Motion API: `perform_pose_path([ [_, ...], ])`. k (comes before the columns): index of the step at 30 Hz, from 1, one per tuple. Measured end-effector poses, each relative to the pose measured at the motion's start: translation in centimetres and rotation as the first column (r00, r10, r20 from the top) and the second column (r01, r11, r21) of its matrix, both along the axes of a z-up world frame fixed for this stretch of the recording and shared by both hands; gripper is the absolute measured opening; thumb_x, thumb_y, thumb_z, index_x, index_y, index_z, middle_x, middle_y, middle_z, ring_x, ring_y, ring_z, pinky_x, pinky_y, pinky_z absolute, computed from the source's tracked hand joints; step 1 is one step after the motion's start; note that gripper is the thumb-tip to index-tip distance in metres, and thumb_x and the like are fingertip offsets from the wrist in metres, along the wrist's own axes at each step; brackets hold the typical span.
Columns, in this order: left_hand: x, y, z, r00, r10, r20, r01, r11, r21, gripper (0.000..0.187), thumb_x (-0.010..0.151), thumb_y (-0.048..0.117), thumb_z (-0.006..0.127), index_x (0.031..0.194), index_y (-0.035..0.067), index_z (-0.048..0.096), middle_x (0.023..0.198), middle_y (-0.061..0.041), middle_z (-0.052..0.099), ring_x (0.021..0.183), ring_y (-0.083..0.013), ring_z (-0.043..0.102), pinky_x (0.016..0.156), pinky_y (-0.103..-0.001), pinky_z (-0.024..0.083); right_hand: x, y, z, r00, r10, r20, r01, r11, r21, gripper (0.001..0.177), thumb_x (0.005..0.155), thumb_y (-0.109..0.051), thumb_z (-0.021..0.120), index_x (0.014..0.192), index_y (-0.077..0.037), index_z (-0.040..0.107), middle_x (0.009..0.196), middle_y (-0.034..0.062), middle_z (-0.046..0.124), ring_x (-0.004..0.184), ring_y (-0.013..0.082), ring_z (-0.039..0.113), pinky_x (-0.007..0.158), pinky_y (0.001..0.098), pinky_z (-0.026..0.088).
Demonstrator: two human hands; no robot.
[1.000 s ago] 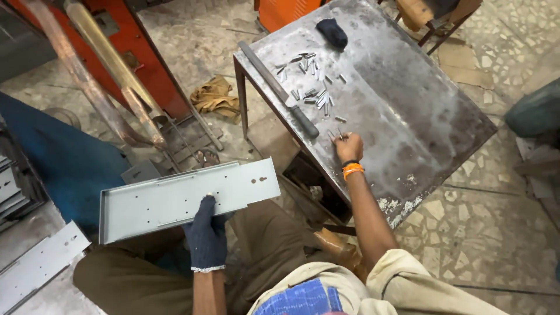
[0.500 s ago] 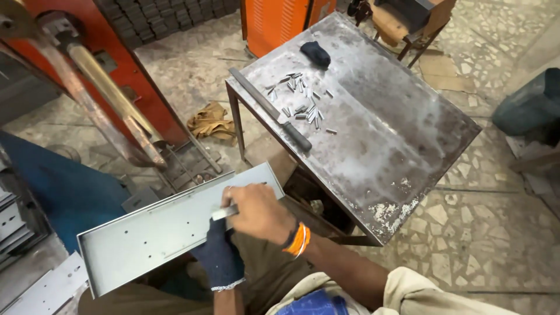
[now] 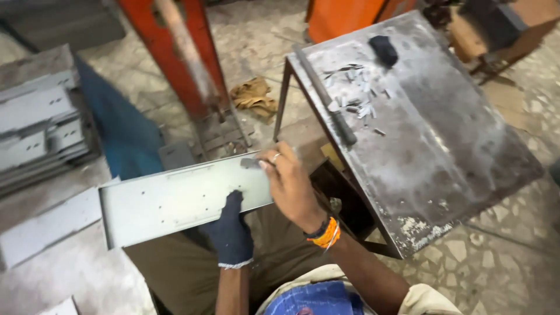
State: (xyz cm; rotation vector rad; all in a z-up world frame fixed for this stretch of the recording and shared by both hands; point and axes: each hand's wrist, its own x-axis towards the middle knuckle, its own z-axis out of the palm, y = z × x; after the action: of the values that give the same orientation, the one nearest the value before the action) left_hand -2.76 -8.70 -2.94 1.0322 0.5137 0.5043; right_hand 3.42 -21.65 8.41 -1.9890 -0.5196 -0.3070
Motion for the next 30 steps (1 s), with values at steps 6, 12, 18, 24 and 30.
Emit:
perform_pose_path([
  [6, -0.1, -0.5, 3.2, 1.0, 0.007, -0.031, -0.008, 0.999, -0.041, 0.025, 0.09, 0.003, 0.071, 0.114, -0.003, 0.07, 0.109, -0.009, 0.072, 0.097, -0.0182, 0.067, 0.085, -0.034, 0.055, -1.3, 2.1, 0.8, 0.995, -0.064, 0.08, 0.064, 0.998, 0.003, 0.007, 0.09, -0.005, 0.075, 0.097, -0.004, 0.073, 0.09, 0.0106, 0.067, 0.084, 0.0289, 0.066, 0.075, 0.0367, 0.05],
  [12, -1.6, 0.9, -1.9, 0.999, -0.028, -0.025, 0.038, 0.649, 0.76, 0.029, 0.097, -0.007, 0.059, 0.121, 0.001, 0.072, 0.115, -0.013, 0.072, 0.105, -0.0235, 0.067, 0.091, -0.036, 0.054, -2.0, 2.6, 1.4, 0.986, 0.059, 0.156, -0.039, 0.99, -0.132, 0.011, 0.088, -0.004, 0.076, 0.099, -0.004, 0.074, 0.09, 0.0094, 0.067, 0.086, 0.0299, 0.065, 0.075, 0.0395, 0.051],
  [18, -1.7, 0.8, -3.3, 0.997, -0.006, -0.075, 0.066, 0.544, 0.837, 0.043, 0.088, -0.016, 0.055, 0.122, 0.003, 0.071, 0.117, -0.016, 0.073, 0.109, -0.0312, 0.068, 0.096, -0.041, 0.054, -1.9, 2.7, 0.7, 0.974, 0.076, 0.212, -0.015, 0.96, -0.278, 0.017, 0.085, -0.002, 0.075, 0.102, -0.005, 0.075, 0.088, 0.0109, 0.064, 0.085, 0.0313, 0.064, 0.075, 0.0421, 0.051],
  [24, -2.5, 1.7, -2.7, 0.988, 0.066, -0.136, 0.113, 0.276, 0.954, 0.059, 0.075, -0.018, 0.05, 0.129, 0.0, 0.067, 0.13, -0.021, 0.069, 0.124, -0.0357, 0.065, 0.11, -0.048, 0.047, -1.3, 1.6, 1.4, 0.954, -0.149, 0.26, 0.203, 0.96, -0.194, 0.022, 0.085, -0.002, 0.075, 0.106, -0.007, 0.072, 0.09, 0.0102, 0.065, 0.085, 0.03, 0.065, 0.074, 0.0409, 0.051],
  [30, -3.4, 2.0, -2.3, 0.991, 0.084, -0.102, 0.073, 0.301, 0.951, 0.05, 0.081, -0.012, 0.054, 0.129, -0.001, 0.066, 0.133, -0.022, 0.067, 0.128, -0.0373, 0.063, 0.113, -0.049, 0.044, 0.4, 0.3, 1.2, 0.911, -0.37, 0.184, 0.397, 0.906, -0.146, 0.037, 0.082, -0.008, 0.08, 0.117, -0.004, 0.067, 0.085, 0.0119, 0.06, 0.077, 0.0283, 0.061, 0.07, 0.0402, 0.05],
])
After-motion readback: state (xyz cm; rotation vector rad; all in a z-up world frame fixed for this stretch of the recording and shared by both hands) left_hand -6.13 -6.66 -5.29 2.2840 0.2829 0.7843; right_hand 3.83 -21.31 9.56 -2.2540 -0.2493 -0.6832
